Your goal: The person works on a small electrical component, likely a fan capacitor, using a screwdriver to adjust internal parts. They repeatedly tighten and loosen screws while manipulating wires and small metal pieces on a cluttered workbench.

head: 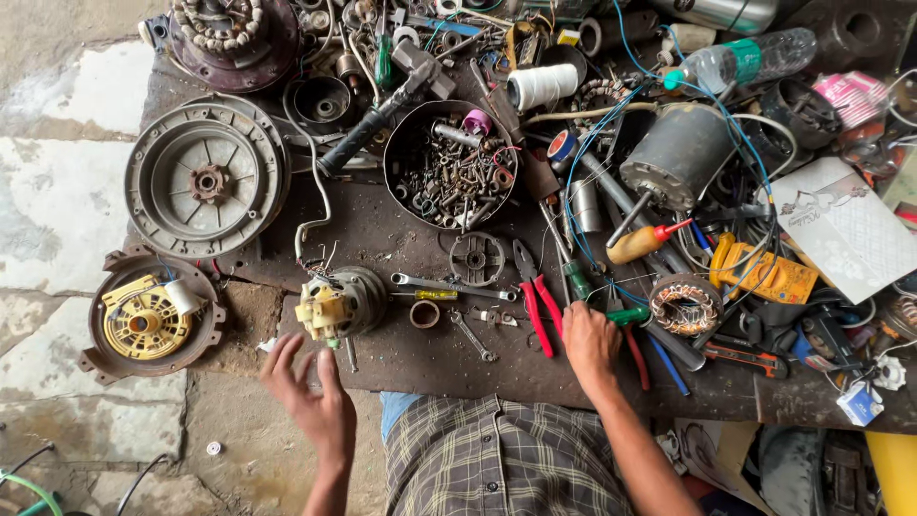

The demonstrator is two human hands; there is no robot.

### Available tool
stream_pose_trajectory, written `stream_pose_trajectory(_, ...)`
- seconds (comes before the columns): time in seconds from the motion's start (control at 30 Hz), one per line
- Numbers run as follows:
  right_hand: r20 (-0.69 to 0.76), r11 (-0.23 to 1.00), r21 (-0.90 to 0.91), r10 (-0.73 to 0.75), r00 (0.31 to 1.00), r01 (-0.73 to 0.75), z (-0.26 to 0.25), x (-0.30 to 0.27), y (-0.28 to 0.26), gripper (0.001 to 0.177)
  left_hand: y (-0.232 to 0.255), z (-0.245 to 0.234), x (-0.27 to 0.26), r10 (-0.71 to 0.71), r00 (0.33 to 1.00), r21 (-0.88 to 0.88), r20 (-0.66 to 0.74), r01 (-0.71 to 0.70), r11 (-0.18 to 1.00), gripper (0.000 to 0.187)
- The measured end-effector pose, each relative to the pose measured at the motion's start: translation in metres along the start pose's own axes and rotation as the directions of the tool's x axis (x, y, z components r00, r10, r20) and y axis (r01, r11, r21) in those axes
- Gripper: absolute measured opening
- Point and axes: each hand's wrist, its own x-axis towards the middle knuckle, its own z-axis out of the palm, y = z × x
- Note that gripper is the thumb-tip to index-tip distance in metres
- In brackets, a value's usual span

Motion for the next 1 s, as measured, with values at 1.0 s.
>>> stream_pose_trajectory(1.0,-0.137,0.971,0.019,-0.232,0.963,0.237,-0.003,0.206,-0.064,0.017,0.102,0.068,-0.015,0.369,0.446,-0.208,0.815,-0.369,0.906,0.019)
